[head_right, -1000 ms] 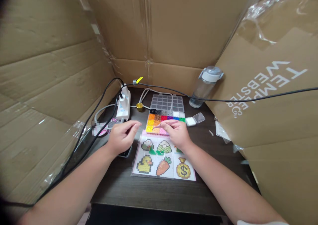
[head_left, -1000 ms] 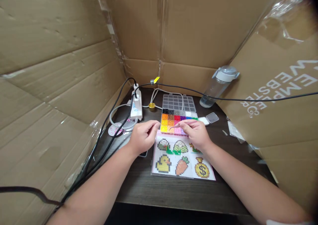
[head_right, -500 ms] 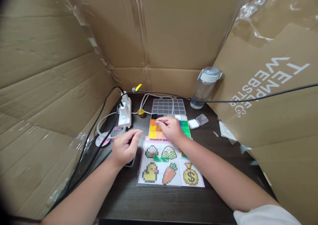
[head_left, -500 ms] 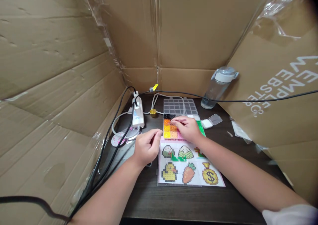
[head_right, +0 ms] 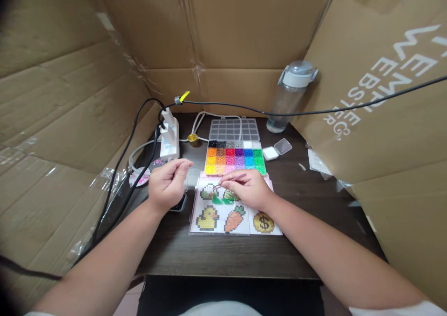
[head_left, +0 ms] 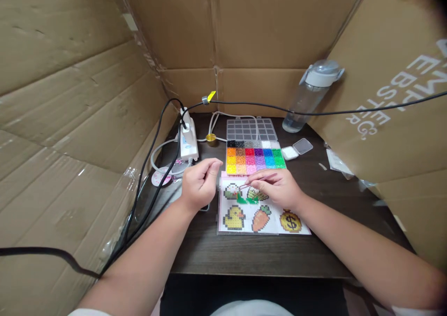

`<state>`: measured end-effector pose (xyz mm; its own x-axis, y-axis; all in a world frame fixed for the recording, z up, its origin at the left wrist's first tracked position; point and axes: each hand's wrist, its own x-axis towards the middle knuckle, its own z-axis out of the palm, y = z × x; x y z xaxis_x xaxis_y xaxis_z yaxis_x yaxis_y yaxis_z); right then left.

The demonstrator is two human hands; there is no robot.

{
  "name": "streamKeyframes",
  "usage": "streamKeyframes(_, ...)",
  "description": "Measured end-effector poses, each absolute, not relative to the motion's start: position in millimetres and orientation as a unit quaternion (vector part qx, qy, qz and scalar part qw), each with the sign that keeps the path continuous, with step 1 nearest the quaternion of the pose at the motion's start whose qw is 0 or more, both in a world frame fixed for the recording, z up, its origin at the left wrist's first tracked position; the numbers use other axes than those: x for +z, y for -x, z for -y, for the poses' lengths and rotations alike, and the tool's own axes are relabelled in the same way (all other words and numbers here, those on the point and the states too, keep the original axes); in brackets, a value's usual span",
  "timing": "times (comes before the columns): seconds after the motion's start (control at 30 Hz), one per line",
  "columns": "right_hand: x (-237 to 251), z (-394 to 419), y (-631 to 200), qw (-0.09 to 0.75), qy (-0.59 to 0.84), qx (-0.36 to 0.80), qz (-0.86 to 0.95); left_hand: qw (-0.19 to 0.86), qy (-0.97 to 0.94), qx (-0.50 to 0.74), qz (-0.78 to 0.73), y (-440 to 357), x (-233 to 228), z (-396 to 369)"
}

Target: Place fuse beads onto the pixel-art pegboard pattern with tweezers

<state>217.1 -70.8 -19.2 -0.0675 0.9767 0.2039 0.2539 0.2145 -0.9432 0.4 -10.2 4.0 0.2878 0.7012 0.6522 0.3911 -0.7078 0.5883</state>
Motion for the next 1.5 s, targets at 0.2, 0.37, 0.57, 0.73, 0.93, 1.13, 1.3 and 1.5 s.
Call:
streamKeyframes(0.2, -24.3, 71.9, -215.8, 0.454, 0.493, 0.414, 0.616, 0.160, -0.774, 0.497, -0.358, 0.4, 4.8, 8.2)
streamKeyframes(0.37, -28.6, 72.6, -213.6, 0.436, 0.493, 0.434, 0.615, 0.143, -0.770, 0.506, -0.361, -0.4, 6.4, 8.4)
streamKeyframes(0.57, -31.2, 72.4, -215.1, 0.433, 0.492, 0.429, 0.621, 0.126, -0.775, 0.508, -0.355, -1.7, 6.9, 8.9)
streamKeyframes(0.73, -32.3, 72.4, -214.9, 0.430, 0.494, 0.428, 0.623, 0.116, -0.782, 0.504, -0.348, -2.0, 6.6, 7.7)
streamKeyframes(0.93, -29.4, 72.9, -213.9, 0.416, 0.492, 0.438, 0.628, 0.121, -0.786, 0.497, -0.348, -2.1, 5.5, 8.1)
streamKeyframes(1.13, -28.2, 73.3, -212.8, 0.431, 0.490, 0.439, 0.618, 0.126, -0.783, 0.497, -0.353, -2.8, 5.6, 8.9)
streamKeyframes(1.3, -28.5, 72.9, -212.7, 0.435, 0.493, 0.435, 0.615, 0.129, -0.785, 0.494, -0.352, -2.8, 5.7, 8.4)
streamKeyframes(1.5, -29.7, 72.7, -212.5, 0.429, 0.490, 0.437, 0.620, 0.135, -0.786, 0.488, -0.354, -2.9, 5.4, 8.6)
